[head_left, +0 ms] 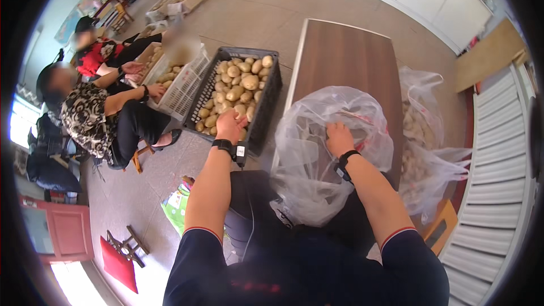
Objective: The person sorts potatoes by hand, picking them from a plastic crate and placing them into a clear plastic bag on a table. After filling the bag, the person sets it on the floor and begins filling another.
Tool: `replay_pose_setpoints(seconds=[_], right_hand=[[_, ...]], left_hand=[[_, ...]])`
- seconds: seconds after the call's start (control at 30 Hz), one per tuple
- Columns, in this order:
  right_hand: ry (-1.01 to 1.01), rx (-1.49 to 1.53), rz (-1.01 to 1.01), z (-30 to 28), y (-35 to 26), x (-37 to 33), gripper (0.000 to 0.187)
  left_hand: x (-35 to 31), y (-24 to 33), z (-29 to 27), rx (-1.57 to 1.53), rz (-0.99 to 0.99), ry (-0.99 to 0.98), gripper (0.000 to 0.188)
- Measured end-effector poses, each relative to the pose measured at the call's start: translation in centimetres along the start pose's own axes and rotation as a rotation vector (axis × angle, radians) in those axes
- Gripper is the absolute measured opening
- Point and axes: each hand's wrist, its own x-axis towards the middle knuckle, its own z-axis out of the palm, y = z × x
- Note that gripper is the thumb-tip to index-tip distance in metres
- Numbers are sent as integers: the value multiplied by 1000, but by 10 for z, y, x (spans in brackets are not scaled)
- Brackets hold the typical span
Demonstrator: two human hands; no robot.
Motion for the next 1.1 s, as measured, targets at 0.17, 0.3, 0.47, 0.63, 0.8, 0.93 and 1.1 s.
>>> replay_pose_setpoints(seconds=[0.17,0.3,0.47,0.63,0.8,0.93,1.1], right_hand=[[53,133,58,-8,15,-21,47],[307,348,50,6,41,-34,45],[150,999,457,-9,6,-29,43],[-225,1302,368,-58,-66,-22,40],[-334,1182,213,-54,-110,-12,42],[-288,1083,16,-53,-126,-11,45],[-286,1072,-31,-48,-118,-21,48]], left_hand=[[-30,-1,25,94,-21,-108,33],[-46,-10,47,144,-43,-220,34],[-87,0,74,331,-147,-372,39],[-103,-3,86,569,-266,-529,44],[-103,-10,76,557,-518,-688,60],[-99,-8,71,337,-605,-738,48],[-63,-9,44,175,-578,-588,42]])
